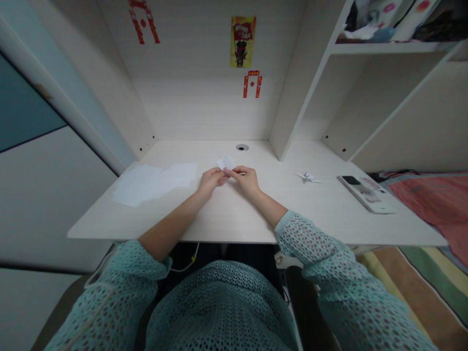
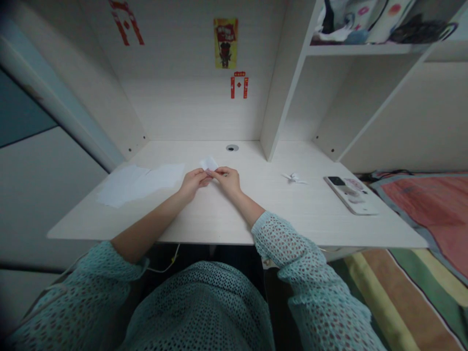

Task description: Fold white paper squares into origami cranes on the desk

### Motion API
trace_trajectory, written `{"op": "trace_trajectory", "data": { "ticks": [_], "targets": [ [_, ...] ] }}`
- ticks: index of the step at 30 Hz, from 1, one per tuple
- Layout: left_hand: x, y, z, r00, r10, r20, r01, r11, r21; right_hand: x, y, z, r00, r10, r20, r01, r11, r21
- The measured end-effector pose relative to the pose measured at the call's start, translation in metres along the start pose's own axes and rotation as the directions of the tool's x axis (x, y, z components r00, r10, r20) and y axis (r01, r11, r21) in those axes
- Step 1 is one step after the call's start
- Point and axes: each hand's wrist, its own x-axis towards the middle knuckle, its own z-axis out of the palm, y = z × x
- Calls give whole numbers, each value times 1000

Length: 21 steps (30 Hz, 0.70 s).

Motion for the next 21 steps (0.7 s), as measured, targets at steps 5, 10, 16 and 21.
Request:
{"op": "trace_trajectory", "data": {
  "ticks": [5,10,16,21],
  "targets": [
    [-1,2,2,998,61,-34,-59,996,61,0,1,2,999,42,-31,-43,999,-12],
    [0,3,2,994,102,-30,-99,991,96,2,1,1,998,58,-35,-58,998,-11],
    [2,4,1,996,85,-13,-83,990,111,2,0,-1,998,55,1,-55,995,87],
    [4,5,-1,998,62,11,-62,993,98,4,0,-6,997,54,51,-59,993,102]
  ]
}}
